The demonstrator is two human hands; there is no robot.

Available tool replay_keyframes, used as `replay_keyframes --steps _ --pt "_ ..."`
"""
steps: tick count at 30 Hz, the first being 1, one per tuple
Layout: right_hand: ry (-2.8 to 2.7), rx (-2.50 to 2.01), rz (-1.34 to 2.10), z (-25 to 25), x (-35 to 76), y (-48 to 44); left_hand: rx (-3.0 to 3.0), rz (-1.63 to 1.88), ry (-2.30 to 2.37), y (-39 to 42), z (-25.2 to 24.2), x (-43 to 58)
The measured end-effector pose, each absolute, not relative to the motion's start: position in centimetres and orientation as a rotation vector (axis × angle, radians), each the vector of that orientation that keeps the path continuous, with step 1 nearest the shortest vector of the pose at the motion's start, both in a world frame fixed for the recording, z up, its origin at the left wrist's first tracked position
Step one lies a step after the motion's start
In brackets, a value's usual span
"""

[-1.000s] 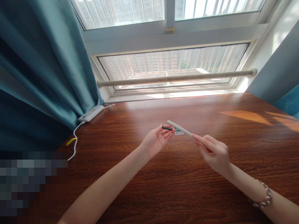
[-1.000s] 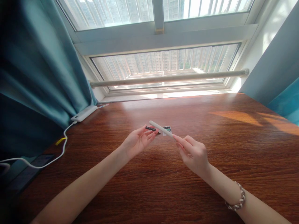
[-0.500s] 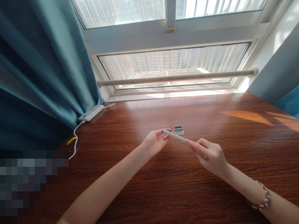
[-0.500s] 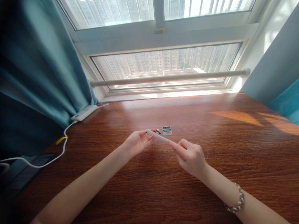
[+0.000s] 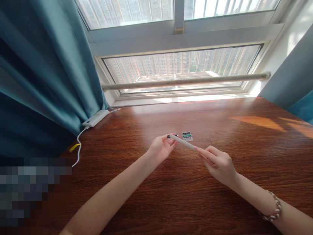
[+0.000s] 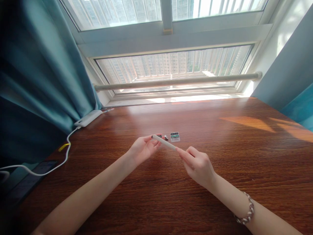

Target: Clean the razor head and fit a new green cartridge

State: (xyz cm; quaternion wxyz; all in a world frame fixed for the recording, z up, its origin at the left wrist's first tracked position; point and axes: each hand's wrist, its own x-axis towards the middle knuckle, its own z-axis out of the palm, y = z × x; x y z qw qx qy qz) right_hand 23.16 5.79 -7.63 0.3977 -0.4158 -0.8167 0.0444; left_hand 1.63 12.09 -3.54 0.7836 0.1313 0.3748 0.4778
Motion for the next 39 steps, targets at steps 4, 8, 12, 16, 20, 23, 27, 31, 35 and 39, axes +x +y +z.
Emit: replay_keyframes --steps 4,8,12,16,20,23,27,31,35,39 --pt "-2.021 -1.116 0.091 -7.5 23.0 5.8 0.282 1.047 0.799 12.1 -3.7 1.6" --pt "-1.995 -1.069 0.173 -7.2 22.8 5.8 0.287 1.033 0.786 12.0 -3.6 1.7" --pt "-2.040 -1.100 0.174 -7.3 22.8 5.8 0.293 1.026 0.782 11.9 -3.4 1.8" --pt "-2.010 -1.122 0.137 -7.5 22.8 5.7 0.297 1.035 0.773 11.9 -3.4 1.7" --pt "-2.018 -1.157 0.122 -7.3 22.9 5.8 0.297 1.041 0.771 11.9 -3.5 1.7" --pt "-1.919 -1.319 0.021 -6.9 23.5 6.4 0.296 1.062 0.788 12.0 -3.6 1.6" --pt "-1.856 -1.743 -0.247 -6.6 24.8 8.0 0.339 1.131 0.814 11.9 -3.7 1.8" --pt "-2.009 -2.056 -0.341 -7.2 25.7 9.1 0.376 1.152 0.838 11.8 -3.7 2.1" --pt "-2.108 -2.110 -0.344 -8.4 25.7 9.4 0.434 1.144 0.814 11.6 -3.7 2.2" --pt "-2.170 -2.067 -0.304 -9.4 25.5 9.4 0.437 1.115 0.822 11.7 -4.0 2.2"
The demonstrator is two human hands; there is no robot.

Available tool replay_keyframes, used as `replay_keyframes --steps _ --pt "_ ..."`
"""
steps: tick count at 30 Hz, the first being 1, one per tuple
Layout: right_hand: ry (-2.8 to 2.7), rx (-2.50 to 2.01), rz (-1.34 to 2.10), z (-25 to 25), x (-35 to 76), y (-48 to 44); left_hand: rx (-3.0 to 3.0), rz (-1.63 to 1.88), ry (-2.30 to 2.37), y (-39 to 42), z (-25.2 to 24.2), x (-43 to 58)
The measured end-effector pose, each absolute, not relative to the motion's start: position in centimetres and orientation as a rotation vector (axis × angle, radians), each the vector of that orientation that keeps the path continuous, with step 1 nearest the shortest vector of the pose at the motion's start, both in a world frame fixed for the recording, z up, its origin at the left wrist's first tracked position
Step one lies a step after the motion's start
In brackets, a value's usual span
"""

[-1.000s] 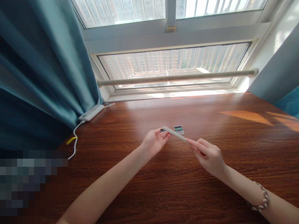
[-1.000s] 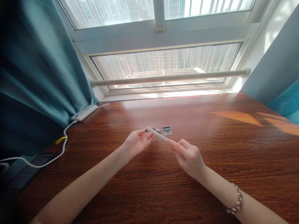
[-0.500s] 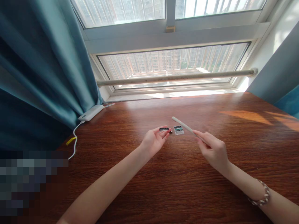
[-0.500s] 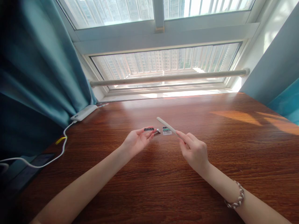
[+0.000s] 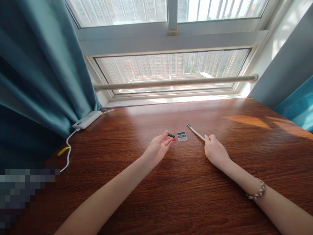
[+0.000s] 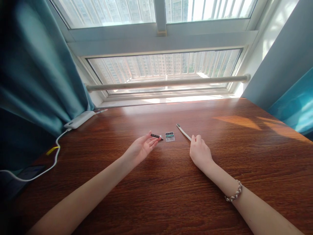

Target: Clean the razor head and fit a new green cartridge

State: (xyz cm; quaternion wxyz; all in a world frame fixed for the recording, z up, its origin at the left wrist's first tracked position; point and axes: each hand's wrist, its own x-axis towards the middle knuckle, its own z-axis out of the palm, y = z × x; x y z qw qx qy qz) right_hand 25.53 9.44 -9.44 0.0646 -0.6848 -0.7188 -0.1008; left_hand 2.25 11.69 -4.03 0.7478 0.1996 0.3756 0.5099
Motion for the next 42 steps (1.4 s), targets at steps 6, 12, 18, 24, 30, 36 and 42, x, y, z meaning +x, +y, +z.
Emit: replay_keyframes --steps 6,12,18,24,30,36,42 --pt "-2.115 -1.841 -0.248 -8.9 25.3 9.3 0.469 1.013 0.806 11.8 -4.6 2.3" --pt "-2.017 -1.048 0.340 -6.5 23.3 7.2 0.674 0.815 0.769 10.4 -4.7 2.9" --pt "-2.067 -0.793 0.560 -5.9 22.4 6.1 1.094 0.804 0.746 9.5 -4.6 3.3" --pt "-2.120 -0.678 0.567 -5.9 22.6 6.4 1.179 0.665 0.579 9.3 -4.2 3.0" --pt "-2.167 -0.689 0.585 -5.7 22.6 6.2 1.186 0.654 0.562 9.0 -4.1 3.2" --pt "-2.166 -0.680 0.614 -5.4 22.4 6.0 1.214 0.663 0.537 8.6 -4.4 3.5" --pt "-1.912 -0.920 0.778 -5.7 22.3 6.1 1.620 0.743 0.773 10.0 -5.0 2.8"
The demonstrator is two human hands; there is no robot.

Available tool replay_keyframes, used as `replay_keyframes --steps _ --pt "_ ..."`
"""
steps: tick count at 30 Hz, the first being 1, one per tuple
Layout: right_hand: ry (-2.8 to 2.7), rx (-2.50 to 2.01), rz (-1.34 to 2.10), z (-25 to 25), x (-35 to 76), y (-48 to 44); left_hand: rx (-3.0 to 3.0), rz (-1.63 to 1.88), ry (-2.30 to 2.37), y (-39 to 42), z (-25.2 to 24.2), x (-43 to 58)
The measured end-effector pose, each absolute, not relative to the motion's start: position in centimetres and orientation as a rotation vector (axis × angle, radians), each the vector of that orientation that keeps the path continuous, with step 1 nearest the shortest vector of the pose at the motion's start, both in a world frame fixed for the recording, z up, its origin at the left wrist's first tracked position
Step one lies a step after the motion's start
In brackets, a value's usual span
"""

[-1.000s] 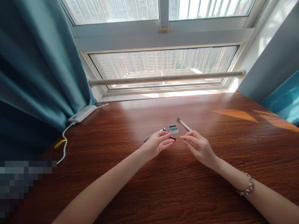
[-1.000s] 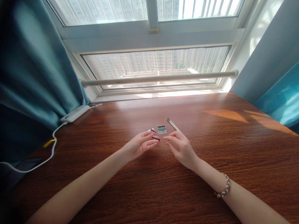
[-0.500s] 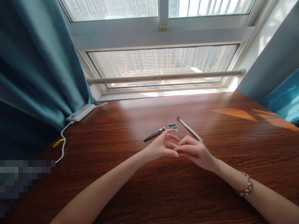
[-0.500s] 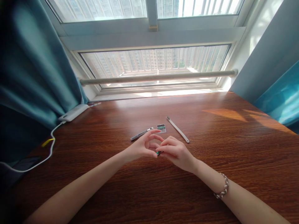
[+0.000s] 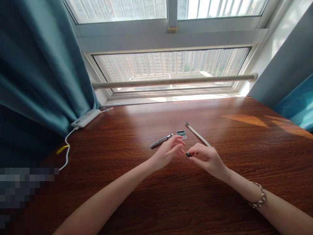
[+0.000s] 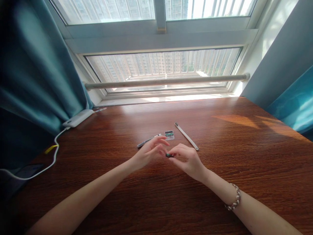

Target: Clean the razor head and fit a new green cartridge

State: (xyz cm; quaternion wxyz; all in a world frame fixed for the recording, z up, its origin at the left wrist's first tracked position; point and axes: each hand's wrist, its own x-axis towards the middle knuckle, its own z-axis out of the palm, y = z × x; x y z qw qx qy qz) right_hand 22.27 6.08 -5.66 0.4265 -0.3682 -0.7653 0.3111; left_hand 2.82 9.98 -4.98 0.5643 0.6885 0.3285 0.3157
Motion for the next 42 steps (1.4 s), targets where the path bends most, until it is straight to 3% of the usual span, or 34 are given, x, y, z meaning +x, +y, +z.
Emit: replay_keyframes --steps 3,7,22,32,42 --pt "-1.521 -1.121 1.016 -6.4 22.4 6.7 2.135 0.847 1.254 11.7 -5.7 1.3" --pt "-1.149 -1.118 1.257 -7.2 22.7 7.7 2.428 0.584 1.503 13.7 -7.1 -0.4" --pt "-0.777 -0.954 1.561 -8.0 23.4 8.7 1.847 0.876 1.122 12.9 -6.6 1.0" --pt "-1.236 -1.177 1.243 -7.2 25.0 11.0 2.530 0.610 1.694 13.8 -7.0 -0.2" --pt "-1.986 -1.169 0.786 -6.6 23.5 16.2 2.616 0.535 1.773 14.7 -8.0 -0.8"
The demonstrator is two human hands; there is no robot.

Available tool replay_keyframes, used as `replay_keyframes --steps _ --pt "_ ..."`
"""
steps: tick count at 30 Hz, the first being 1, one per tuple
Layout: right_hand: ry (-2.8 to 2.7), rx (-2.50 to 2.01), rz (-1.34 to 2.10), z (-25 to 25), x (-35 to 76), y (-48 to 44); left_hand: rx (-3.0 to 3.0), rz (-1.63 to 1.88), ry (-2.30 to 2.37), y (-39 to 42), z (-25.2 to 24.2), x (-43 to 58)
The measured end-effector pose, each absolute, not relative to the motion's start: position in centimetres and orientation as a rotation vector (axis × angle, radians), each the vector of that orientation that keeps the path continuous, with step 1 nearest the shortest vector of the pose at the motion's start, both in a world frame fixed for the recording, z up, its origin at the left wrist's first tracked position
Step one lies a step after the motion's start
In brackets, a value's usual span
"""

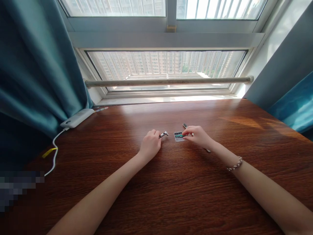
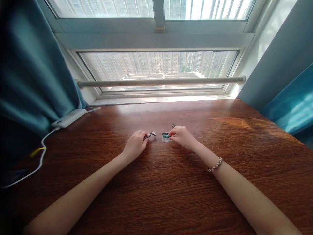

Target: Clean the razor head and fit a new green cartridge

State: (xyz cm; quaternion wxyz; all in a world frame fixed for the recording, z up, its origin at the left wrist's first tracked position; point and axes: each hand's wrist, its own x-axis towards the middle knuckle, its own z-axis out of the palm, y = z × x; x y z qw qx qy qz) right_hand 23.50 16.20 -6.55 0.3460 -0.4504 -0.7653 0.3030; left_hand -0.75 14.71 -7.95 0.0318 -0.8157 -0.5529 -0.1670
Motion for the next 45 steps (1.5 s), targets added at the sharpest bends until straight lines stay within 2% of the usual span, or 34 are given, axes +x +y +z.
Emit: replay_keyframes --steps 12,31,35,40,45 --pt "-2.266 -1.036 0.534 -8.6 22.6 17.1 -2.485 -0.482 -1.748 14.9 -8.6 -0.5" --pt "-2.262 -1.058 0.475 -9.2 22.5 17.0 -2.419 -0.481 -1.730 14.3 -8.1 0.1" --pt "-2.244 -1.069 0.488 -9.1 22.5 16.9 -2.470 -0.597 -1.529 13.7 -7.7 0.5" --pt "-2.227 -1.088 0.509 -8.9 22.4 16.8 -2.685 -0.533 -1.177 13.2 -7.7 0.9" --pt "-2.227 -1.109 0.534 -8.7 22.4 16.8 -2.747 -0.493 -1.148 12.9 -7.8 1.0"
